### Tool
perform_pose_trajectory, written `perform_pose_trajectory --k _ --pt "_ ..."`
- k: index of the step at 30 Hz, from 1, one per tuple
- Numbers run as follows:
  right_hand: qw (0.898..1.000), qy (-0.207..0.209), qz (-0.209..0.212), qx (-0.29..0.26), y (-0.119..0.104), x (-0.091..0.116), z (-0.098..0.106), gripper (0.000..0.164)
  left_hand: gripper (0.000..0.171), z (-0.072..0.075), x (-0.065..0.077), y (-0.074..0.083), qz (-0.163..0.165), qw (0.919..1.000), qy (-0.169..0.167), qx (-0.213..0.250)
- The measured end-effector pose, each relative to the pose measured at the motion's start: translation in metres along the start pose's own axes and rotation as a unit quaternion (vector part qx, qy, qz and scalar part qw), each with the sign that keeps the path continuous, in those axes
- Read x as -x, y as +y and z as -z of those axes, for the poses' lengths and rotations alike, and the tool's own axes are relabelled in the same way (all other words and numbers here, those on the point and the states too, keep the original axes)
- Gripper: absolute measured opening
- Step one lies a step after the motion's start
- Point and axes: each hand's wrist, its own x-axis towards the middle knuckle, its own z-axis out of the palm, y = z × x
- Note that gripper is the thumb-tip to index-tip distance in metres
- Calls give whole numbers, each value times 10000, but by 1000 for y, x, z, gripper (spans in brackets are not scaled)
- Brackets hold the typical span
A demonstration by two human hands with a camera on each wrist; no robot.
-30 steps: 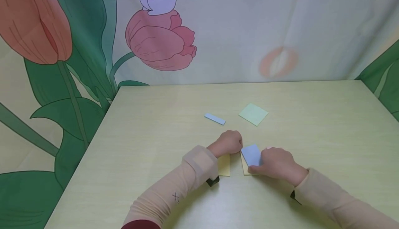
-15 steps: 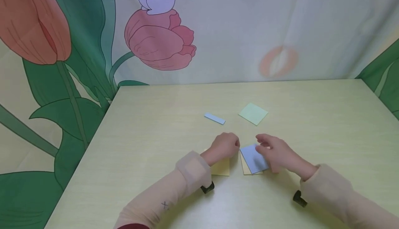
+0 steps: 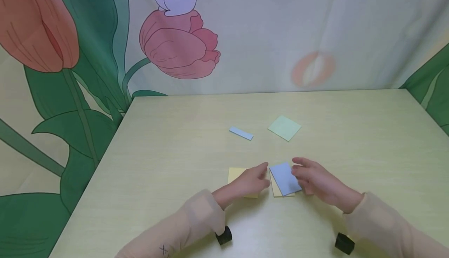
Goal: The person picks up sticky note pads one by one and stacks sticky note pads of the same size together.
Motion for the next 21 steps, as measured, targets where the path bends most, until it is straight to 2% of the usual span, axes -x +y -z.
perform_pose_trajectory --k 6,12,21 --pt "10000 44 61 -6 4 2 -3 66 65 -15 15 -2 99 9929 -45 1185" --pt "9998 144 146 -22 7 3 -7 65 66 -26 23 -4 153 9751 -79 2209" --pt "9994 191 279 -65 10 5 -11 65 66 -30 31 -3 73 9597 -211 2803"
